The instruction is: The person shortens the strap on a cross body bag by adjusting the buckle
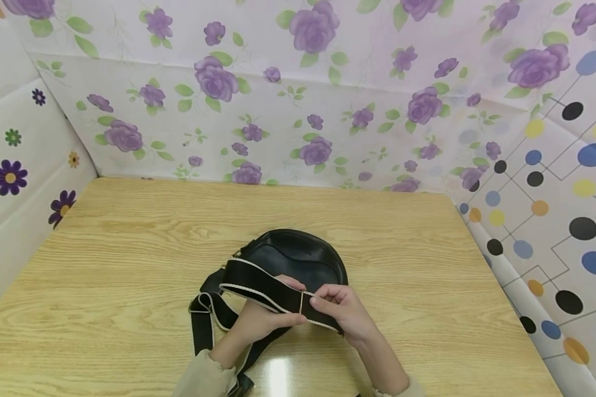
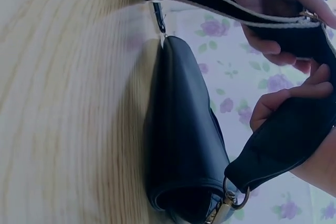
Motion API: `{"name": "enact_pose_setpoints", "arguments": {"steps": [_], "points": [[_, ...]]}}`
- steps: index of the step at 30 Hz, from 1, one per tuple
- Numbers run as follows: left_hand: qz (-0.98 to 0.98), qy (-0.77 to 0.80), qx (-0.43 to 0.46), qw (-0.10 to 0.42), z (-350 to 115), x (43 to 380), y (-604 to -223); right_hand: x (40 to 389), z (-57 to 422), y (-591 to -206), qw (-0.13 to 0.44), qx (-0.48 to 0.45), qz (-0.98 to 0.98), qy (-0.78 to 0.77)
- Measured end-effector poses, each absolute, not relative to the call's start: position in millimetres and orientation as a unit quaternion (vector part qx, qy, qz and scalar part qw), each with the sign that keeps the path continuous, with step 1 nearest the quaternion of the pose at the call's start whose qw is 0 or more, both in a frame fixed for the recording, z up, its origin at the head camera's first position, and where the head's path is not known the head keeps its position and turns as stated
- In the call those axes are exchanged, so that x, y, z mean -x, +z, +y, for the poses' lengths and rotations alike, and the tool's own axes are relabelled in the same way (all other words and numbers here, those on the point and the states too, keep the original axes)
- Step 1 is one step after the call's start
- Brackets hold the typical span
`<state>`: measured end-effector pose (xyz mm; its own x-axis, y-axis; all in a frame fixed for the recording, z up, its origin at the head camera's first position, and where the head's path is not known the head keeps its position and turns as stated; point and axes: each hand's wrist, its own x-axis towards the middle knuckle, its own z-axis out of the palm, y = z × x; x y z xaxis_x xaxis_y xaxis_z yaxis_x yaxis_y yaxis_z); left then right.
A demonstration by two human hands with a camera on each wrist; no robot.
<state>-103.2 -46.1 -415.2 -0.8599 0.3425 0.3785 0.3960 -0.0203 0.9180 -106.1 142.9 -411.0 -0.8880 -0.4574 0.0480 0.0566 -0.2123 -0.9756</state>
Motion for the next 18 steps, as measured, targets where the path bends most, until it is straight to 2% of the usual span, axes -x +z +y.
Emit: {"name": "enact_pose_setpoints", "arguments": {"steps": [18], "points": [[-0.699, -0.662, 0.271, 0.016, -43.3, 101.7, -414.3, 107.2, 142.7, -415.3, 0.18, 0.174, 0.63, -0.736]]}}
